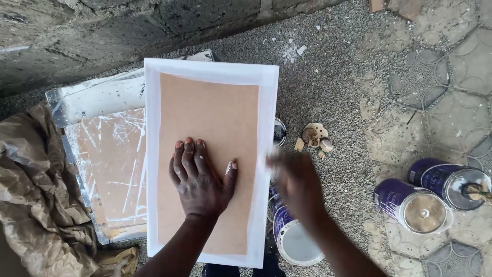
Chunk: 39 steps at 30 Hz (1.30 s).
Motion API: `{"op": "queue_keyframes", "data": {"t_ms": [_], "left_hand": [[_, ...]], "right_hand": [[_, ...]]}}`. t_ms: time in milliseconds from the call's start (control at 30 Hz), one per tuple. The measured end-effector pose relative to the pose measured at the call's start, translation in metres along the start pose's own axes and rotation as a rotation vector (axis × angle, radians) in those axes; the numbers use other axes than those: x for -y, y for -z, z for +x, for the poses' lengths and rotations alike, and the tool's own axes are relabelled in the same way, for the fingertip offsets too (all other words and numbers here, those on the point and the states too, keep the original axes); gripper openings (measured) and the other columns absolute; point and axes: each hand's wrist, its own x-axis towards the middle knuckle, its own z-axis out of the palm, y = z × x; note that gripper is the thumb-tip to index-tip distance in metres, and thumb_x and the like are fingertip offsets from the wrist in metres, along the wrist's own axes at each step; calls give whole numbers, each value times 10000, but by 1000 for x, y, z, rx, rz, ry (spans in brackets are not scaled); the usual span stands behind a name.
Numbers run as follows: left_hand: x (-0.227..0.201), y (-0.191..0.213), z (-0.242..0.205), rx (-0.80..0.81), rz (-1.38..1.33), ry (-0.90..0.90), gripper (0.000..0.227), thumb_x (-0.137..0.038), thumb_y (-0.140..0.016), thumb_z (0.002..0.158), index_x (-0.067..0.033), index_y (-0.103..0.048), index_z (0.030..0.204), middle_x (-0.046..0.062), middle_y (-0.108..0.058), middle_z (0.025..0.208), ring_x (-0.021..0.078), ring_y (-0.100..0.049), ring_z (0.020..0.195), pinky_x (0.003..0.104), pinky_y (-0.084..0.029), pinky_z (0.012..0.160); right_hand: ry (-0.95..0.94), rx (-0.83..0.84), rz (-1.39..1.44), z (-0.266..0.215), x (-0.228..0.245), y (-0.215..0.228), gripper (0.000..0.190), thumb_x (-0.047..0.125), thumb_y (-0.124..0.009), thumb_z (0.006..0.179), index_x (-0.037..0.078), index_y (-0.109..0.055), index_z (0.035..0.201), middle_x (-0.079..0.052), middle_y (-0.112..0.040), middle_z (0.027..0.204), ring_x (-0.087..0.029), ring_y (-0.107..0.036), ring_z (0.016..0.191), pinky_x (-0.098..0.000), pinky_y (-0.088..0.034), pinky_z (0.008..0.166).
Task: Applying white paint to rectangular furniture panels using a cloth applicator and then moving the panels to a storage area.
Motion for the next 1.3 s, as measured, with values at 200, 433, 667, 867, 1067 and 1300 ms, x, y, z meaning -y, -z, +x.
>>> {"op": "queue_keyframes", "data": {"t_ms": [200, 433, 667, 867, 1067, 1300], "left_hand": [[0, 0, -3, 12, -24, -1, 755, -593, -569, 957, 59, -586, 1336, 262, -589, 1386, 452, -508, 1370, 569, -404, 1124], [1, 0, -1, 30, -29, -8, 788, -607, -593, 948, 74, -581, 1344, 278, -577, 1395, 466, -492, 1379, 582, -385, 1143], [2, -10, -5, -22, -8, -1, 798, -645, -632, 921, 18, -573, 1361, 210, -540, 1332, 469, -487, 1342, 581, -378, 1120], [6, -15, -10, 5, -52, 20, 805, -640, -688, 902, 8, -559, 1362, 207, -512, 1331, 490, -449, 1354, 619, -340, 1125], [9, -15, -11, 29, -78, 7, 762, -589, -702, 918, 4, -537, 1366, 202, -477, 1330, 484, -406, 1363, 622, -292, 1136], [6, -12, -8, 35, -96, 9, 724, -584, -662, 952, 0, -528, 1358, 200, -470, 1322, 480, -401, 1360, 616, -281, 1141]], "right_hand": [[-334, -283, 233, 195, -67, 41, 82, 70, -563, 1025, 134, -606, 997, -42, -705, 930, -170, -670, 770, -279, -551, 510], [-838, 190, 751, 149, -24, 59, 171, 200, -564, 995, 145, -510, 1147, -132, -665, 1032, -212, -602, 682, -292, -395, 371], [-957, 436, 829, -31, 3, 15, 324, 56, -602, 953, -68, -543, 1247, -303, -634, 992, -363, -644, 785, -385, -555, 567], [-1017, 369, 1163, -147, 32, -13, 216, -45, -582, 808, -22, -619, 1019, -173, -611, 805, -271, -620, 740, -394, -474, 646], [-1039, 494, 1253, -193, 14, -39, 371, -108, -523, 775, 7, -606, 1118, -154, -642, 706, -210, -600, 583, -306, -426, 510], [-1291, 418, 1511, -190, -15, -102, 251, 156, -644, 939, -26, -751, 1074, -204, -543, 497, -161, -372, 227, -243, -287, 283]]}}
